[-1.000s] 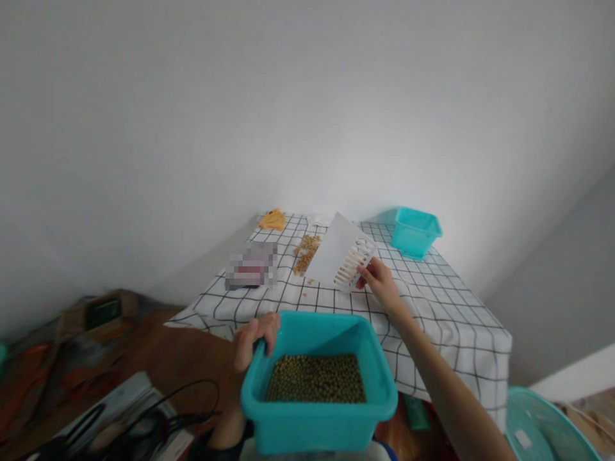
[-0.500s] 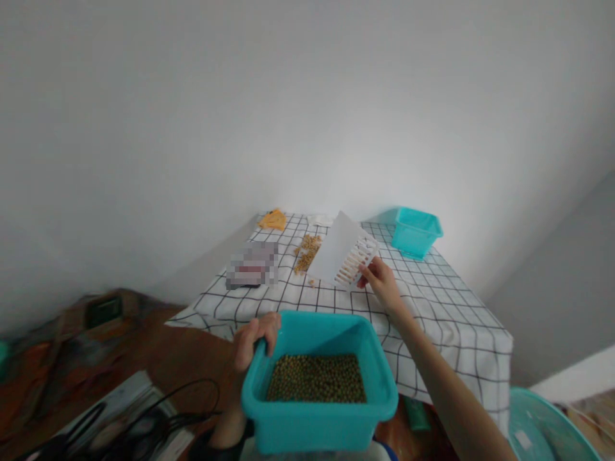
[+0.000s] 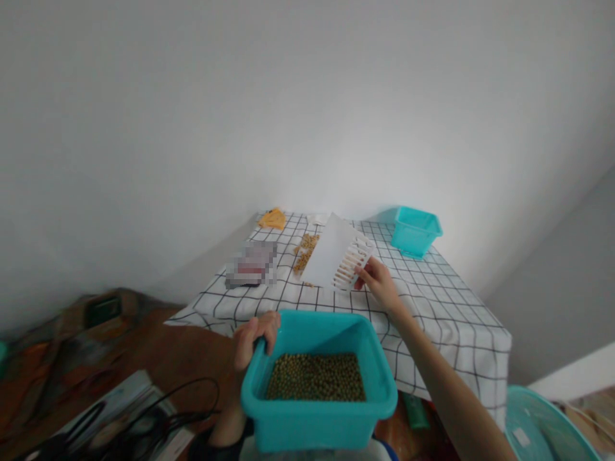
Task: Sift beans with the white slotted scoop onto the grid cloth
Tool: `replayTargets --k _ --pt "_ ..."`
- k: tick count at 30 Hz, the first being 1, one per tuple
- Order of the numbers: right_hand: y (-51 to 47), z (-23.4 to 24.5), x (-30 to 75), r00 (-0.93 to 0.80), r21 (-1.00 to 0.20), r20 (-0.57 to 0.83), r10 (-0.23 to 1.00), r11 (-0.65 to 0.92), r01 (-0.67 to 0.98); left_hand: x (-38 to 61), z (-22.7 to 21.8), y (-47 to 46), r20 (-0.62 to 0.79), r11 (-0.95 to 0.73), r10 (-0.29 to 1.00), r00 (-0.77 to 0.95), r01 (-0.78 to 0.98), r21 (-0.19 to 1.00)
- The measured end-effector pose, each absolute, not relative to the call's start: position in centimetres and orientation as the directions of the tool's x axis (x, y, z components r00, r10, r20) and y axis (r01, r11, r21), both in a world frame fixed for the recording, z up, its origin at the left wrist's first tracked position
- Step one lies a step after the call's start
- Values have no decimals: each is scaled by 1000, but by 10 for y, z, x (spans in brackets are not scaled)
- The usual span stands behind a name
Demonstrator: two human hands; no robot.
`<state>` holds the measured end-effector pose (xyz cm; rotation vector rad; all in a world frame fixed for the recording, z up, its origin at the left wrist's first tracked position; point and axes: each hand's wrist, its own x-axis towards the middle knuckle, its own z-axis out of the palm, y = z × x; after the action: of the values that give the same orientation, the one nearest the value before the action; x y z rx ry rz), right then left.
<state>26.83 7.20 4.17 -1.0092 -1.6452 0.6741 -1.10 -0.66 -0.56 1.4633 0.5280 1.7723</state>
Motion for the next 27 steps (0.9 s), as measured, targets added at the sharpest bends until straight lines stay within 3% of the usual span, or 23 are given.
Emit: replayTargets --k 27 --pt "74 39 266 -173 -853 451 876 480 206 -12 -3 -10 598 -597 799 -64 -210 775"
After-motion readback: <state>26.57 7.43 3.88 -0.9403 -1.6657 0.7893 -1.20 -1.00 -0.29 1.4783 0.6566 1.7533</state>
